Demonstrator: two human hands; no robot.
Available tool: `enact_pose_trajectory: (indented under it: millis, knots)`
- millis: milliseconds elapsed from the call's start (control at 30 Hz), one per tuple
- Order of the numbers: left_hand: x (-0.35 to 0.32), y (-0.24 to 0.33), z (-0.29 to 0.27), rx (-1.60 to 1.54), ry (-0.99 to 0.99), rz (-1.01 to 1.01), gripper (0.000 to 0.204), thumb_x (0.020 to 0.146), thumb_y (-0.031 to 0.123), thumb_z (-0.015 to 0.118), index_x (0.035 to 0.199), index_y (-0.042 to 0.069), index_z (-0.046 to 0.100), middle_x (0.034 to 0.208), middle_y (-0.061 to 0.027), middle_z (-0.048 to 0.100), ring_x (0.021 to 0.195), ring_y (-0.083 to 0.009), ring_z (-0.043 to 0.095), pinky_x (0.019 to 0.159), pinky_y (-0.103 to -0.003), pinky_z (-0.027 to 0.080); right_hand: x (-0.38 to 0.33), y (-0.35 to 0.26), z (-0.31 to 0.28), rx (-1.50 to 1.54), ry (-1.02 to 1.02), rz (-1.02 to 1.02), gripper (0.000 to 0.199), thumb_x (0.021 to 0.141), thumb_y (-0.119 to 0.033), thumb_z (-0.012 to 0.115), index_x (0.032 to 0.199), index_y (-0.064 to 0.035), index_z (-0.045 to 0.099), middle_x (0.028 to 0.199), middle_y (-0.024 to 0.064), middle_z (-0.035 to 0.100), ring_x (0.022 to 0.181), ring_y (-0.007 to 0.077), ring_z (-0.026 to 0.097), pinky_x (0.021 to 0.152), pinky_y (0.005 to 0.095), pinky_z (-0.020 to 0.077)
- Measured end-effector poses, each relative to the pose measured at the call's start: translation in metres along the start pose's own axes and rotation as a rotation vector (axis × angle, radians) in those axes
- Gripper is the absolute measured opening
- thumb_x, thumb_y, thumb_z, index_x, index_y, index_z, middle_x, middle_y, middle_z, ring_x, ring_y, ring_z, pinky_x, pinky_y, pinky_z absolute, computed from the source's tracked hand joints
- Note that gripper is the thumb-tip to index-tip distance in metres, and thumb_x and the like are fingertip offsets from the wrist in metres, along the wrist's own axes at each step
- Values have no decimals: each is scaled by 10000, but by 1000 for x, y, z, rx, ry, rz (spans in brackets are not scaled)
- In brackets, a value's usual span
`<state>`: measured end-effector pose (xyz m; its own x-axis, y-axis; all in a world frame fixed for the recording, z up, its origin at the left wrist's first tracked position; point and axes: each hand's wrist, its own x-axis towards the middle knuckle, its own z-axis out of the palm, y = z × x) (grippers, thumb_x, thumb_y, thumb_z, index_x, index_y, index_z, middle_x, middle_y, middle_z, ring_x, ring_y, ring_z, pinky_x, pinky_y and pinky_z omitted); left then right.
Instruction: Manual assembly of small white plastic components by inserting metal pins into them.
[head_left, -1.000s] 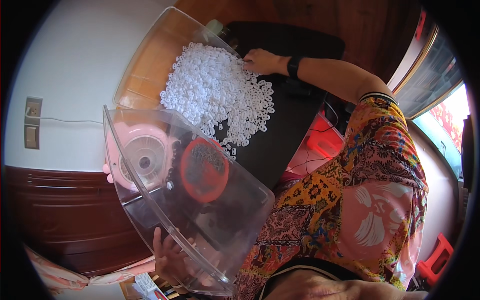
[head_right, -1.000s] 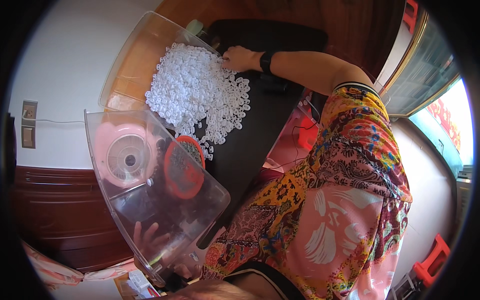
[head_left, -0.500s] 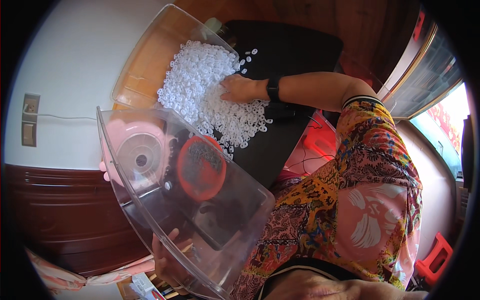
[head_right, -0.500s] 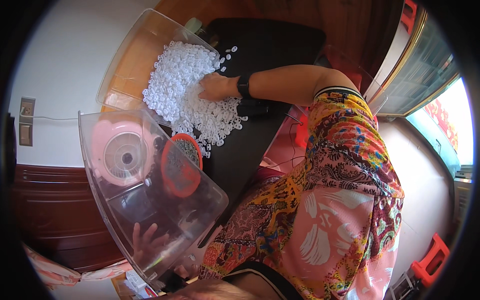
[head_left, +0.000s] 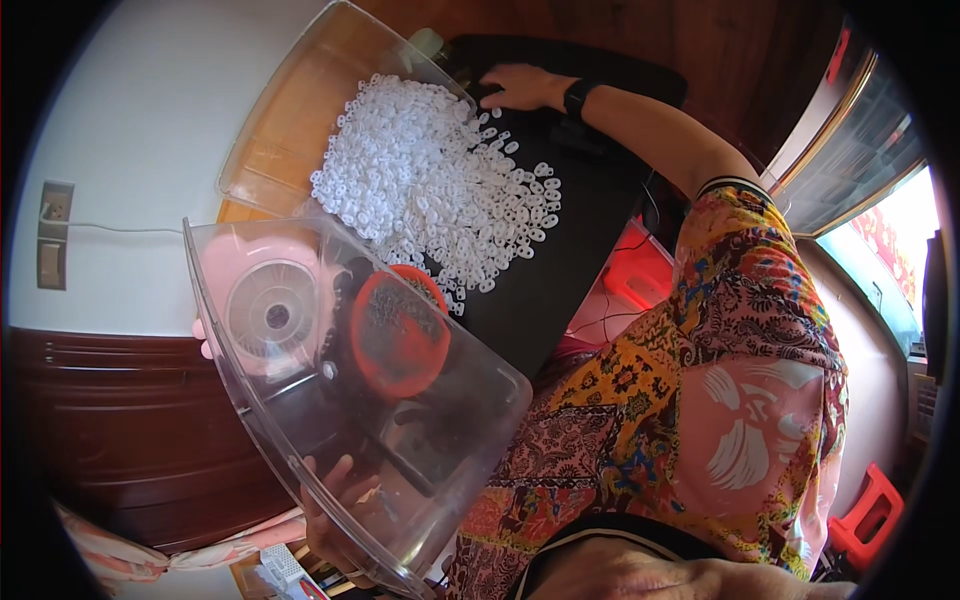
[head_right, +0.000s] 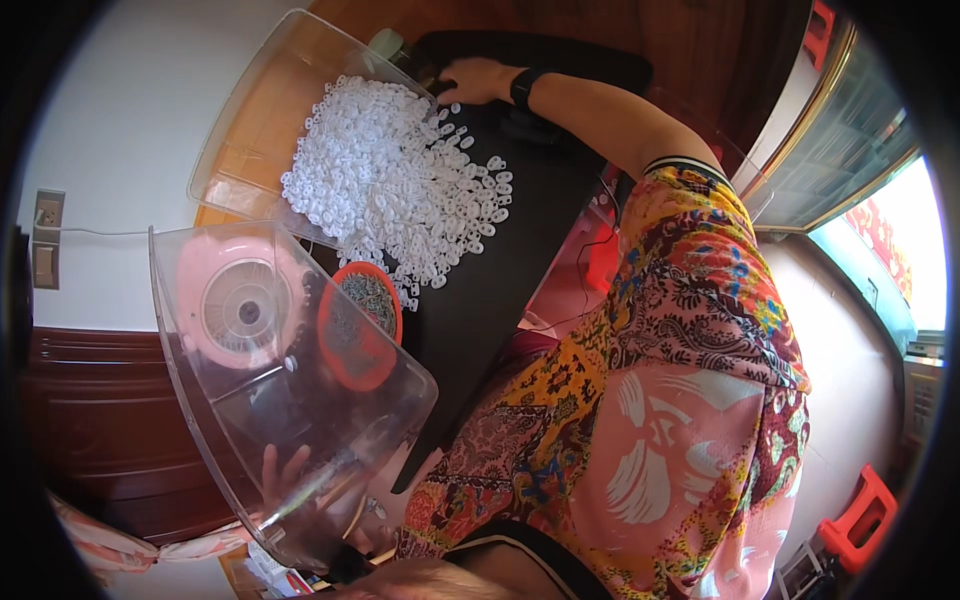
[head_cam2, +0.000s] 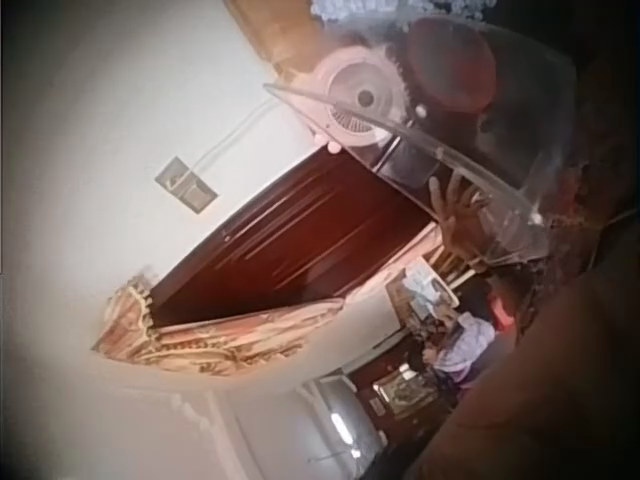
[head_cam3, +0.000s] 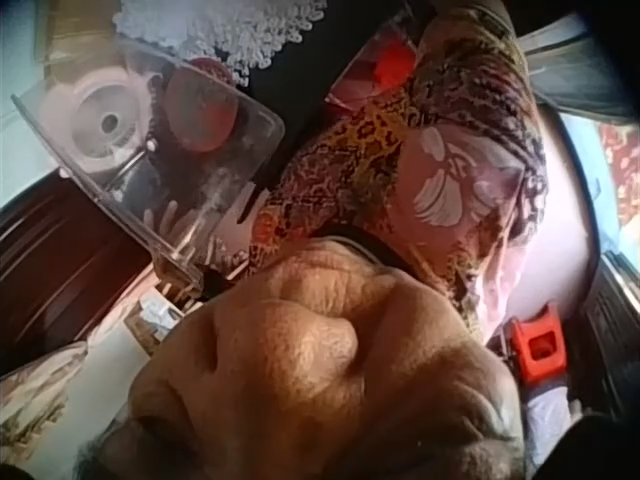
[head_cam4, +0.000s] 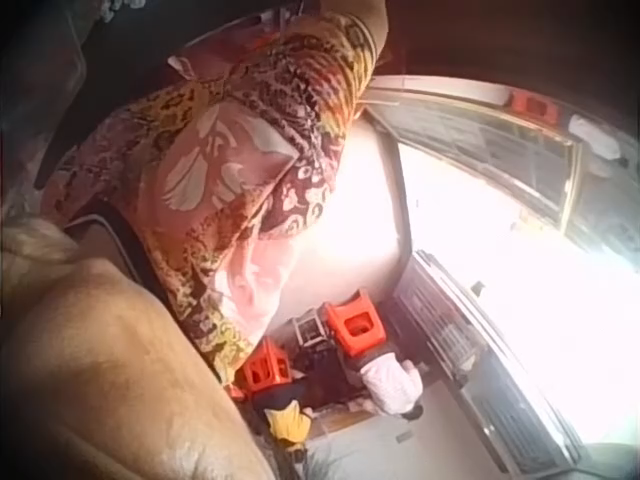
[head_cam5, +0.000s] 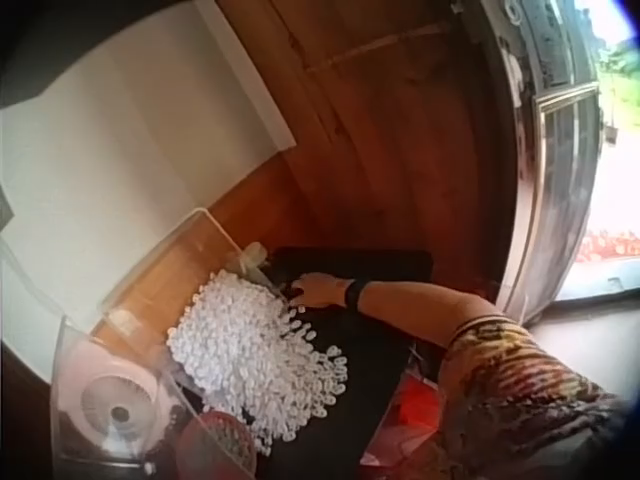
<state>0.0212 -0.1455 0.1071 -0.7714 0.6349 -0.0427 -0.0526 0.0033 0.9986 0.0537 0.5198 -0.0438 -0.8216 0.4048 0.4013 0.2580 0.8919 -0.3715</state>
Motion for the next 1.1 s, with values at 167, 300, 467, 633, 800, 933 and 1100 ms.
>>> enact_pose_trajectory:
  millis: [167, 300, 467, 633, 800, 933, 1100]
  knots:
    - [-3, 10, 12, -66, 91, -76, 775, 772, 204, 510, 1444, 1, 184, 1272, -341, 459, 961, -442, 624, 651, -435, 608, -20, -40, 10, 89, -236, 84, 777, 886, -602, 449, 1269, 74, 479, 1348, 258, 440, 1288, 386, 370, 1085, 396, 293]
    - [-3, -2, -2, -56, 113, -65, 764, 777, 206, 509, 1443, 6, 194, 1274, -335, 462, 954, -438, 628, 650, -427, 607, -30, -72, 12, 154, -335, 12, 795, 896, -620, 408, 1289, 70, 447, 1367, 277, 405, 1303, 397, 343, 1103, 407, 260]
    - [-3, -1, 9, 159, 32, 26, 761, 789, 236, 520, 1445, 17, 201, 1279, -317, 469, 981, -421, 623, 670, -426, 605, -40, -96, 25, 144, -304, 13, 795, 907, -614, 388, 1308, 71, 414, 1368, 289, 391, 1306, 403, 336, 1105, 417, 253]
    - [4, 25, 46, -88, 22, -65, 771, 795, 251, 526, 1448, 19, 189, 1286, -312, 465, 1000, -426, 614, 675, -434, 603, -33, -107, 8, 251, -383, -81, 778, 910, -609, 386, 1308, 58, 425, 1356, 283, 408, 1285, 398, 364, 1084, 416, 285]
    - [1, 22, 43, -77, 95, -52, 776, 797, 245, 533, 1449, 15, 180, 1289, -315, 459, 997, -426, 614, 684, -436, 601, -28, -100, -6, 303, -205, -215, 599, 900, -530, 480, 1127, 9, 606, 1148, 234, 597, 1070, 393, 549, 925, 407, 428]
    - [1, 17, 39, -77, 134, -48, 781, 798, 240, 539, 1449, 11, 173, 1291, -318, 455, 994, -427, 614, 691, -438, 599, -8, -57, -17, 288, -198, -74, 556, 886, -524, 506, 1164, -53, 605, 1108, 213, 623, 1036, 386, 577, 918, 409, 437]
    - [3, 24, 41, -15, 98, -59, 775, 816, 246, 538, 1448, 4, 161, 1303, -320, 441, 1006, -442, 605, 710, -450, 597, -18, -43, 0, 198, -255, 105, 670, 879, -562, 506, 1266, -15, 520, 1266, 233, 514, 1190, 371, 471, 1013, 404, 367]
